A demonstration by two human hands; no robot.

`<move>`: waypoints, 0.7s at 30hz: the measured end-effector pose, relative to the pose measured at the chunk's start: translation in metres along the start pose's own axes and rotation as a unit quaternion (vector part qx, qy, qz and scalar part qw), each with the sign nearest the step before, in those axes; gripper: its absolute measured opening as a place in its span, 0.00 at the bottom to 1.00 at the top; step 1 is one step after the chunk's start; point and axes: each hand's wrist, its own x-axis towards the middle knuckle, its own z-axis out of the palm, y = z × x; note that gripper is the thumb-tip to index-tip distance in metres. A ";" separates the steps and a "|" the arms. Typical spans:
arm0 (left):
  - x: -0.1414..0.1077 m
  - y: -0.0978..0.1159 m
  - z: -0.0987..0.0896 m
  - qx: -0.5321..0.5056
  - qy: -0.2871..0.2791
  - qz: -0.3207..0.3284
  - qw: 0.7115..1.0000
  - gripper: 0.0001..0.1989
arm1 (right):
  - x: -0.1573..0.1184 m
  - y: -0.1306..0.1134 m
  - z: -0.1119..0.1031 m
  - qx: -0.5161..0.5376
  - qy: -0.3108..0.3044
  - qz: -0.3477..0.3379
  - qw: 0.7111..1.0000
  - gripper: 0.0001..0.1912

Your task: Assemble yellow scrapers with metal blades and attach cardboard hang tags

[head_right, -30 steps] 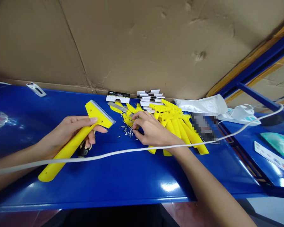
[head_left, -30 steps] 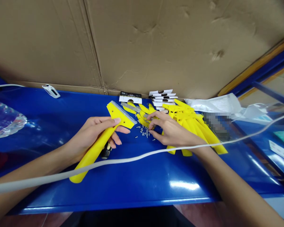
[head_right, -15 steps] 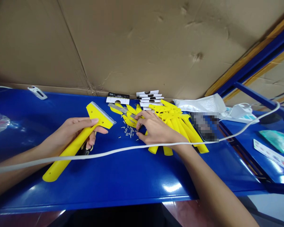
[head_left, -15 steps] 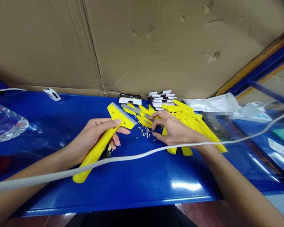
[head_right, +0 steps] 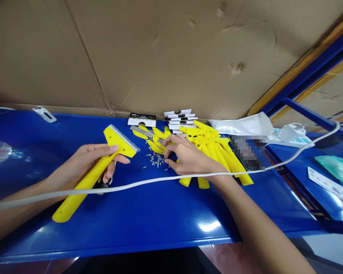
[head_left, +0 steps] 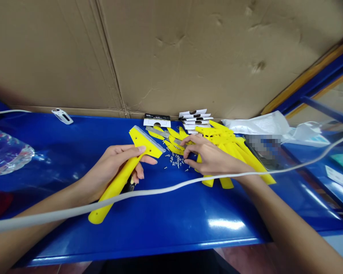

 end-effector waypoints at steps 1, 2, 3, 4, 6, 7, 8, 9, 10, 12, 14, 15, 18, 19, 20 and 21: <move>0.000 0.000 0.000 0.001 0.000 0.000 1.000 0.17 | 0.000 0.000 0.000 0.001 -0.004 0.000 1.000 0.03; 0.000 0.000 0.000 0.003 0.000 -0.001 1.000 0.17 | 0.000 0.001 0.001 0.001 -0.008 0.000 1.000 0.04; 0.000 0.000 0.000 0.004 -0.001 -0.002 1.000 0.17 | 0.000 0.001 0.001 0.002 -0.011 0.001 1.000 0.04; 0.000 0.000 0.000 0.005 -0.001 -0.003 1.000 0.17 | 0.000 0.002 0.002 0.004 -0.012 0.001 1.000 0.04; -0.001 0.000 0.000 0.006 -0.004 -0.005 1.000 0.17 | 0.000 0.003 0.003 0.007 -0.013 -0.001 1.000 0.04; -0.001 0.000 0.000 0.008 -0.005 -0.004 1.000 0.17 | 0.000 0.003 0.003 0.009 -0.012 -0.002 1.000 0.03; -0.001 0.000 0.000 0.010 -0.007 -0.003 1.000 0.18 | 0.000 0.003 0.003 0.012 -0.009 -0.003 1.000 0.03; -0.002 0.000 0.000 0.014 -0.008 -0.001 1.000 0.18 | 0.001 0.002 0.003 0.018 0.001 -0.003 1.000 0.04; -0.003 0.000 0.000 0.019 -0.010 0.001 1.000 0.18 | 0.001 0.001 0.002 0.027 0.017 -0.005 0.999 0.04; -0.004 0.001 0.001 0.030 -0.014 0.004 0.999 0.17 | 0.003 -0.004 0.001 0.058 0.073 -0.016 0.996 0.04; -0.005 0.002 0.003 0.038 -0.017 0.005 0.999 0.16 | 0.004 -0.012 -0.001 0.101 0.144 -0.028 0.984 0.04; -0.006 0.002 0.004 0.041 -0.018 0.004 0.999 0.16 | 0.004 -0.018 -0.001 0.126 0.176 -0.031 0.976 0.03; -0.007 0.004 0.007 0.043 -0.016 0.003 0.999 0.16 | 0.004 -0.038 0.002 0.204 0.222 -0.024 0.953 0.02; -0.007 0.003 0.007 0.045 -0.015 0.003 0.999 0.16 | 0.003 -0.045 0.004 0.234 0.225 -0.022 0.946 0.03; -0.007 0.003 0.007 0.047 -0.014 0.001 0.999 0.17 | 0.003 -0.052 0.007 0.263 0.223 -0.019 0.939 0.03; -0.007 0.003 0.007 0.051 -0.016 0.000 0.999 0.17 | 0.003 -0.058 0.011 0.286 0.223 -0.020 0.932 0.03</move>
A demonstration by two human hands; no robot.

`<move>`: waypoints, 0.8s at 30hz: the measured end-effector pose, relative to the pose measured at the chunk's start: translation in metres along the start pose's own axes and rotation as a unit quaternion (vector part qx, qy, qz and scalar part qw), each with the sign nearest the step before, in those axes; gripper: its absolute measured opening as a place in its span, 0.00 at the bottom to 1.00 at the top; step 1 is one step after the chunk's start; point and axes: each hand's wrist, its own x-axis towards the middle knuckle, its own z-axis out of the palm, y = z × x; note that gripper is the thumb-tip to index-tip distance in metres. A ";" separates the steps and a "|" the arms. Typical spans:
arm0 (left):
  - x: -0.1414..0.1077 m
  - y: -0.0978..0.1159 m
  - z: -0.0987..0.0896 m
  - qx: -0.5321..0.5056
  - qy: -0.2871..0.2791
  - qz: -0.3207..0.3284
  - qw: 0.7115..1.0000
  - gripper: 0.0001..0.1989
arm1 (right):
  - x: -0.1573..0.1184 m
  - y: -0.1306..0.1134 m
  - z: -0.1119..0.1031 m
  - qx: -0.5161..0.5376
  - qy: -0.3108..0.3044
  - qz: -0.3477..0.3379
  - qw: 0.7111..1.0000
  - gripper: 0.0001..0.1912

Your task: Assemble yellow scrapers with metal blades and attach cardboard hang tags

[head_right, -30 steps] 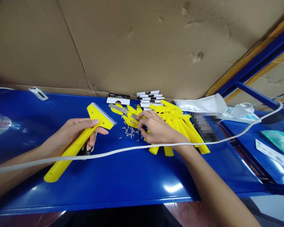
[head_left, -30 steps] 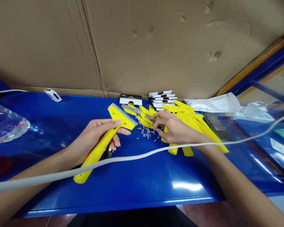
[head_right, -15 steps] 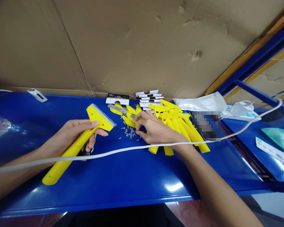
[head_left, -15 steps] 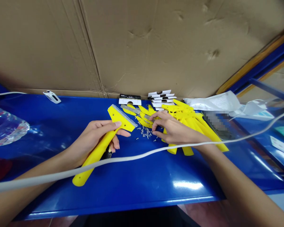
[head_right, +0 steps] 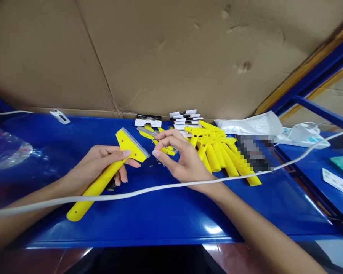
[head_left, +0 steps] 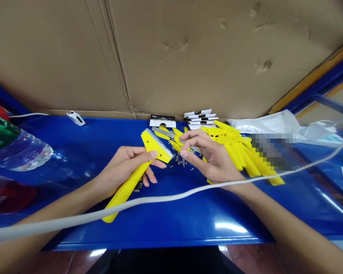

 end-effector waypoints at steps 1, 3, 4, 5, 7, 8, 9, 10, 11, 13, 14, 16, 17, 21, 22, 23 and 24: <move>0.000 0.000 0.000 0.003 -0.003 -0.001 1.000 0.17 | -0.002 -0.003 0.006 0.015 -0.002 0.004 1.000 0.03; -0.001 -0.001 -0.001 0.002 -0.012 -0.005 1.000 0.18 | -0.004 -0.005 0.017 0.026 -0.006 0.010 1.000 0.03; -0.002 -0.001 -0.001 -0.002 -0.018 -0.008 1.000 0.18 | -0.005 -0.005 0.022 0.025 -0.005 0.010 1.000 0.03; -0.003 -0.001 -0.001 -0.005 -0.025 -0.012 1.000 0.18 | -0.005 -0.005 0.026 0.023 -0.002 0.009 1.000 0.03; -0.005 -0.001 0.001 -0.010 -0.039 -0.019 0.999 0.18 | -0.005 -0.004 0.032 0.027 0.010 0.003 1.000 0.03; -0.006 -0.001 0.002 -0.011 -0.045 -0.019 0.999 0.18 | -0.005 -0.003 0.034 0.034 0.015 0.002 0.999 0.04; -0.008 -0.001 0.004 -0.013 -0.047 -0.017 0.999 0.18 | -0.005 -0.003 0.035 0.043 0.017 0.002 0.999 0.04; -0.009 0.000 0.006 -0.014 -0.047 -0.013 0.999 0.18 | -0.005 -0.003 0.036 0.055 0.018 0.006 0.998 0.04; -0.011 0.000 0.008 -0.017 -0.046 -0.007 0.999 0.17 | -0.005 -0.003 0.037 0.068 0.016 0.010 0.998 0.04; -0.014 0.001 0.012 -0.019 -0.044 0.003 0.999 0.18 | -0.005 -0.005 0.038 0.096 0.009 0.025 0.995 0.05; -0.015 0.002 0.013 -0.017 -0.045 0.007 0.999 0.18 | -0.005 -0.005 0.038 0.111 0.007 0.034 0.993 0.05; -0.017 0.003 0.015 -0.012 -0.047 0.014 0.999 0.19 | -0.004 -0.007 0.039 0.144 0.005 0.053 0.988 0.07; -0.018 0.004 0.016 -0.010 -0.045 0.018 0.999 0.19 | -0.004 -0.007 0.040 0.162 0.003 0.063 0.985 0.08; -0.018 0.004 0.021 0.005 -0.044 0.036 0.998 0.19 | -0.001 -0.004 0.039 0.227 -0.009 0.107 0.968 0.15; -0.017 0.004 0.024 0.005 -0.042 0.040 0.998 0.19 | 0.000 -0.003 0.038 0.238 -0.009 0.119 0.964 0.17; -0.016 0.004 0.026 0.003 -0.038 0.043 0.998 0.19 | 0.001 -0.001 0.036 0.248 -0.008 0.130 0.960 0.19; -0.014 0.004 0.029 -0.004 -0.032 0.045 0.998 0.18 | 0.001 0.000 0.034 0.258 -0.007 0.139 0.956 0.20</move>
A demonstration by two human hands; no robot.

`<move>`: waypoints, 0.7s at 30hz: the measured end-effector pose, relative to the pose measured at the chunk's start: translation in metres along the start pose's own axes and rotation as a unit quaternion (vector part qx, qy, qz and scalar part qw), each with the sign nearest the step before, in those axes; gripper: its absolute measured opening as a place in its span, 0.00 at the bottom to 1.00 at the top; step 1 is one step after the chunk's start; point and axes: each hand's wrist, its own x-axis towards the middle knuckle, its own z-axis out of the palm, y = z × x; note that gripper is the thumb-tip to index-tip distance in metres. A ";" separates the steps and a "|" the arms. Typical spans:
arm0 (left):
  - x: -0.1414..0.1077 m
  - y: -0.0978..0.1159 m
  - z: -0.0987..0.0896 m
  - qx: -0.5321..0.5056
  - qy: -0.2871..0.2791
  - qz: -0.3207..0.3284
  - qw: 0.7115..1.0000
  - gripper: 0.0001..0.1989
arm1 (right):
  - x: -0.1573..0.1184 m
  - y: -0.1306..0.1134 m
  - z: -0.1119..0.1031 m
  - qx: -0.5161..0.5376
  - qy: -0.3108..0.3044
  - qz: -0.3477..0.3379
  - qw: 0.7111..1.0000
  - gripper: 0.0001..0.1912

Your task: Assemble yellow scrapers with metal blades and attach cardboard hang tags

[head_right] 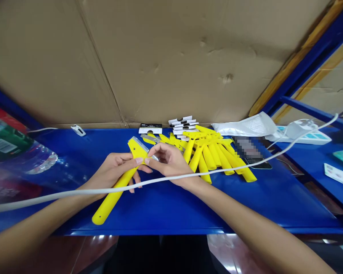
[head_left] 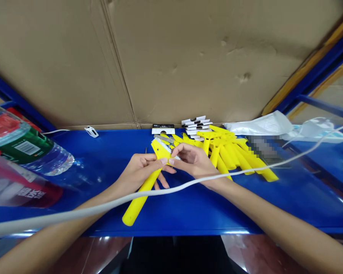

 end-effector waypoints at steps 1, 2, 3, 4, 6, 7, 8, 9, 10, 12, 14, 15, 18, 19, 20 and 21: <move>0.002 0.000 0.003 -0.010 0.009 0.002 1.000 0.18 | 0.001 0.000 -0.003 0.012 -0.002 0.006 1.000 0.21; 0.005 0.000 0.006 -0.020 0.017 0.003 1.000 0.16 | 0.002 -0.001 -0.006 0.022 -0.005 0.009 1.000 0.22; 0.008 -0.001 0.009 -0.030 0.024 0.003 0.999 0.15 | 0.003 -0.002 -0.009 0.028 -0.009 0.010 1.000 0.23; 0.011 0.000 0.012 -0.037 0.031 0.000 0.999 0.14 | 0.004 -0.004 -0.013 0.025 -0.011 0.009 1.000 0.22; 0.017 0.001 0.018 -0.055 0.045 -0.006 0.997 0.13 | 0.009 -0.005 -0.023 -0.001 -0.001 -0.006 1.000 0.19; 0.020 0.001 0.022 -0.069 0.053 -0.010 0.996 0.12 | 0.012 -0.006 -0.029 -0.026 0.009 -0.020 0.999 0.17; 0.023 0.002 0.027 -0.086 0.063 -0.017 0.994 0.12 | 0.016 -0.005 -0.036 -0.055 0.021 -0.037 0.998 0.16; 0.025 0.002 0.033 -0.107 0.075 -0.026 0.991 0.11 | 0.020 -0.004 -0.043 -0.092 0.032 -0.058 0.993 0.15; 0.026 0.002 0.040 -0.127 0.086 -0.037 0.987 0.10 | 0.024 -0.002 -0.051 -0.147 0.045 -0.076 0.985 0.14; 0.028 0.001 0.055 -0.157 0.106 -0.059 0.980 0.09 | 0.031 0.002 -0.066 -0.284 0.040 -0.092 0.954 0.09; 0.027 -0.003 0.067 -0.169 0.111 -0.062 0.977 0.09 | 0.032 0.006 -0.078 -0.342 0.010 -0.094 0.935 0.01; 0.027 -0.005 0.071 -0.170 0.112 -0.055 0.978 0.09 | 0.031 0.008 -0.082 -0.369 -0.010 -0.096 0.924 0.06; 0.028 -0.014 0.071 -0.157 0.125 -0.024 0.979 0.11 | 0.023 0.010 -0.088 -0.455 -0.050 -0.111 0.882 0.09; 0.029 -0.016 0.067 -0.151 0.132 -0.015 0.980 0.13 | 0.020 0.010 -0.088 -0.477 -0.059 -0.115 0.869 0.07; 0.031 -0.019 0.061 -0.144 0.137 -0.008 0.980 0.15 | 0.018 0.010 -0.087 -0.490 -0.067 -0.115 0.862 0.05; 0.033 -0.022 0.055 -0.138 0.140 -0.003 0.980 0.16 | 0.016 0.009 -0.086 -0.498 -0.078 -0.112 0.856 0.03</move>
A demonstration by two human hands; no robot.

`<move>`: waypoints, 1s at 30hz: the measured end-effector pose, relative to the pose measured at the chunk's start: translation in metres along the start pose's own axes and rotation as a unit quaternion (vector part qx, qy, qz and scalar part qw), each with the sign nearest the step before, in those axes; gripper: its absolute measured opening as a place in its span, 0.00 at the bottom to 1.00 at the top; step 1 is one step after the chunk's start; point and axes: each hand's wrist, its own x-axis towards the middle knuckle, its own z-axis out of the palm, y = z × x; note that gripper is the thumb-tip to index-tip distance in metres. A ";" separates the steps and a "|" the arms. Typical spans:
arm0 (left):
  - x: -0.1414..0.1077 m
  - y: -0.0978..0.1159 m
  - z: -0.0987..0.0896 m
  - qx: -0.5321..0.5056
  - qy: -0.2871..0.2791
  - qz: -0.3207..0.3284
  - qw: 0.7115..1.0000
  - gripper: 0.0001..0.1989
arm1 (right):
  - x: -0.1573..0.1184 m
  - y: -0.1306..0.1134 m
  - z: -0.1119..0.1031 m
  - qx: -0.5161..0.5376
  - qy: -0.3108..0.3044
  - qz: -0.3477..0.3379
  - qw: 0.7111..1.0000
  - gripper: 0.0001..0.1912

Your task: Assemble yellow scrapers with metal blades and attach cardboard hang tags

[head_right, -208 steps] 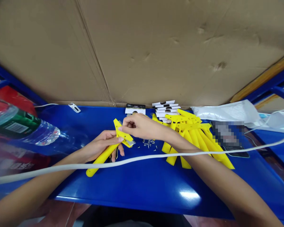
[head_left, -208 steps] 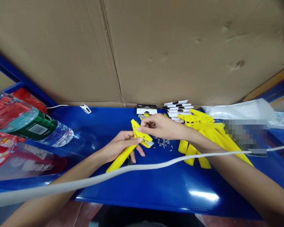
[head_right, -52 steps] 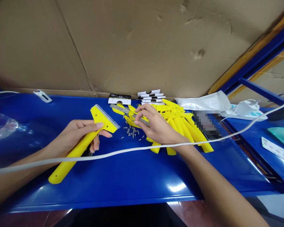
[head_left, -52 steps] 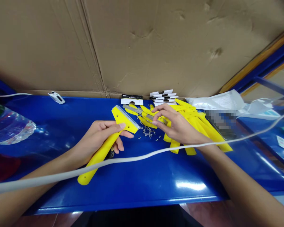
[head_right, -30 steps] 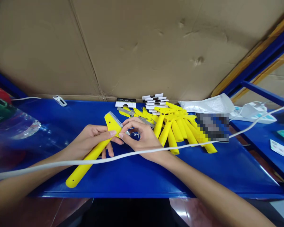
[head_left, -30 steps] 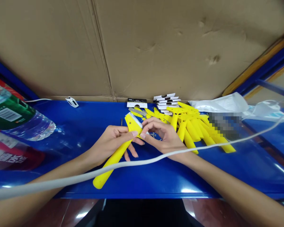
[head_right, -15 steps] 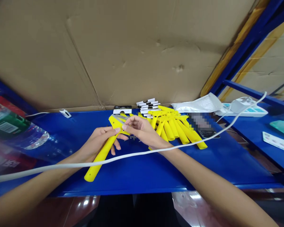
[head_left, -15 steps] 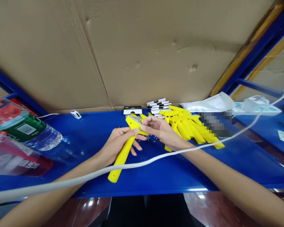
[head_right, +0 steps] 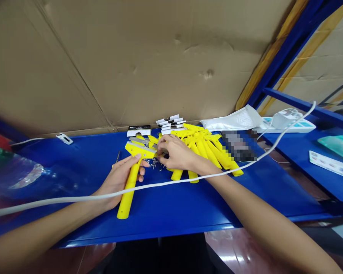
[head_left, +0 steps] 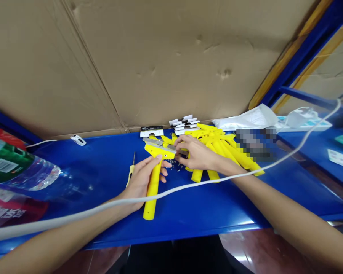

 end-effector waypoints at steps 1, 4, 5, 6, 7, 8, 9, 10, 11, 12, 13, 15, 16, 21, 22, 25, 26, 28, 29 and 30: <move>0.003 0.000 -0.006 0.006 -0.002 0.004 1.000 0.18 | -0.001 -0.001 0.000 -0.006 -0.011 0.000 1.000 0.03; 0.010 0.001 -0.019 0.028 -0.022 0.014 0.999 0.20 | -0.002 -0.003 -0.001 -0.023 -0.038 0.002 0.999 0.05; 0.010 0.001 -0.021 0.036 -0.030 0.016 0.999 0.20 | -0.003 -0.003 -0.001 -0.026 -0.042 0.001 0.999 0.05; 0.010 0.002 -0.023 0.042 -0.037 0.017 0.998 0.20 | -0.003 -0.003 -0.001 -0.026 -0.044 0.000 0.999 0.05; 0.009 0.002 -0.024 0.048 -0.044 0.017 0.998 0.19 | -0.003 -0.003 0.000 -0.024 -0.045 -0.001 0.999 0.04; 0.007 0.002 -0.025 0.053 -0.052 0.016 0.997 0.18 | -0.003 -0.002 0.000 -0.021 -0.047 -0.003 0.999 0.04; 0.006 0.002 -0.026 0.059 -0.059 0.018 0.996 0.17 | -0.004 -0.002 0.000 -0.019 -0.047 -0.003 0.999 0.03; 0.004 0.002 -0.027 0.067 -0.068 0.020 0.995 0.18 | -0.004 -0.002 0.001 -0.019 -0.048 -0.004 0.999 0.03; 0.003 0.001 -0.028 0.078 -0.078 0.024 0.994 0.18 | -0.005 -0.002 0.002 -0.020 -0.050 -0.003 0.999 0.04; 0.002 0.000 -0.029 0.088 -0.088 0.029 0.992 0.19 | -0.006 -0.002 0.002 -0.020 -0.052 -0.003 0.998 0.05; 0.002 -0.002 -0.030 0.098 -0.098 0.032 0.990 0.19 | -0.006 -0.002 0.003 -0.020 -0.053 -0.002 0.998 0.05; 0.003 -0.004 -0.032 0.111 -0.111 0.037 0.987 0.20 | -0.007 -0.003 0.004 -0.019 -0.052 -0.001 0.998 0.06; 0.003 -0.004 -0.032 0.113 -0.113 0.038 0.986 0.20 | -0.008 -0.004 0.004 -0.018 -0.051 -0.002 0.999 0.06; 0.006 -0.007 -0.033 0.097 -0.116 0.031 0.988 0.19 | -0.010 -0.009 0.005 -0.021 -0.052 -0.003 0.998 0.05; 0.006 -0.007 -0.033 0.096 -0.116 0.028 0.988 0.19 | -0.011 -0.010 0.005 -0.024 -0.053 -0.005 0.998 0.05; 0.005 -0.008 -0.033 0.093 -0.114 0.024 0.989 0.18 | -0.012 -0.012 0.005 -0.033 -0.059 -0.014 0.998 0.05; 0.005 -0.008 -0.033 0.093 -0.114 0.025 0.989 0.18 | -0.012 -0.012 0.005 -0.035 -0.059 -0.016 0.997 0.05; 0.004 -0.008 -0.032 0.092 -0.114 0.028 0.989 0.17 | -0.013 -0.012 0.006 -0.039 -0.059 -0.019 0.997 0.05; 0.004 -0.008 -0.031 0.091 -0.115 0.029 0.989 0.17 | -0.013 -0.012 0.006 -0.041 -0.059 -0.019 0.997 0.06; 0.004 -0.007 -0.030 0.090 -0.114 0.028 0.989 0.17 | -0.013 -0.012 0.006 -0.043 -0.059 -0.019 0.997 0.05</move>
